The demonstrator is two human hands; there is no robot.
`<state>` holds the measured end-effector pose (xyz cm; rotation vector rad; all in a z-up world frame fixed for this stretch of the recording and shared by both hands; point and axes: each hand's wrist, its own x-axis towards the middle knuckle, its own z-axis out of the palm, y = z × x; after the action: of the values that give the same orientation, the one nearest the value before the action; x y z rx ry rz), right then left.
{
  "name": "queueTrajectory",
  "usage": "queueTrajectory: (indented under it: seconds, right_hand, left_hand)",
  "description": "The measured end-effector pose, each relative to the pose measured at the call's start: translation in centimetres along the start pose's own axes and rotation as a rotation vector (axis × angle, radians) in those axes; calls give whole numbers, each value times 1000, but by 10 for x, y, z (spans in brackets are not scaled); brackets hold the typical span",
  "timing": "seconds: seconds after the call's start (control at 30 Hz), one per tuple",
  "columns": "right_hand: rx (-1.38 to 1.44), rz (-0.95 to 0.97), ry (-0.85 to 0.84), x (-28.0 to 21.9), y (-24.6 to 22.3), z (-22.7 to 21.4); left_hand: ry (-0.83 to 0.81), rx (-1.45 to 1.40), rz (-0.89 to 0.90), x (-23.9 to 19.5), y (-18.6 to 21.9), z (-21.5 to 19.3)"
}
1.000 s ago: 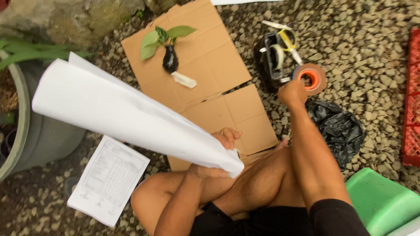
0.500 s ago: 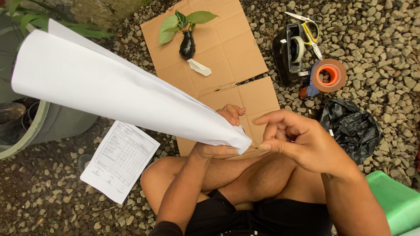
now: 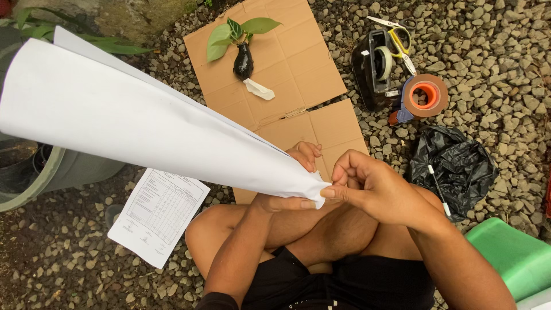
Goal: The person sits on the ground and wraps a plant cutting with a large green leaf in a sheet of paper. They roll the paper into a tube, secure it with tape, and place the wrapped cutting on a piece of cardboard.
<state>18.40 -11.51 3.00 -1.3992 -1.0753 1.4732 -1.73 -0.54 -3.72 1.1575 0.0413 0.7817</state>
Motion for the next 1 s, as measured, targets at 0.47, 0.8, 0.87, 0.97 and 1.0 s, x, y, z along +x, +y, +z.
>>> queueTrajectory:
  seconds: [0.47,0.8,0.87,0.97,1.0]
  right_hand:
    - [76,-156,288,-18,36,35]
    - [242,-380,455,6,116,69]
    - [217,-333,383,4,123,49]
    - [69,-169,206,19,125,-14]
    - [-52,-97,177,26,124,-37]
  left_hand:
    - [153,-372,-8,-1,-8,36]
    - [273,-591,-41,9,-1,60]
    - [359,-623,-40,8,3,55]
    - [495,-645,-72,10,6,43]
    - [543,-647,-86,10,6,39]
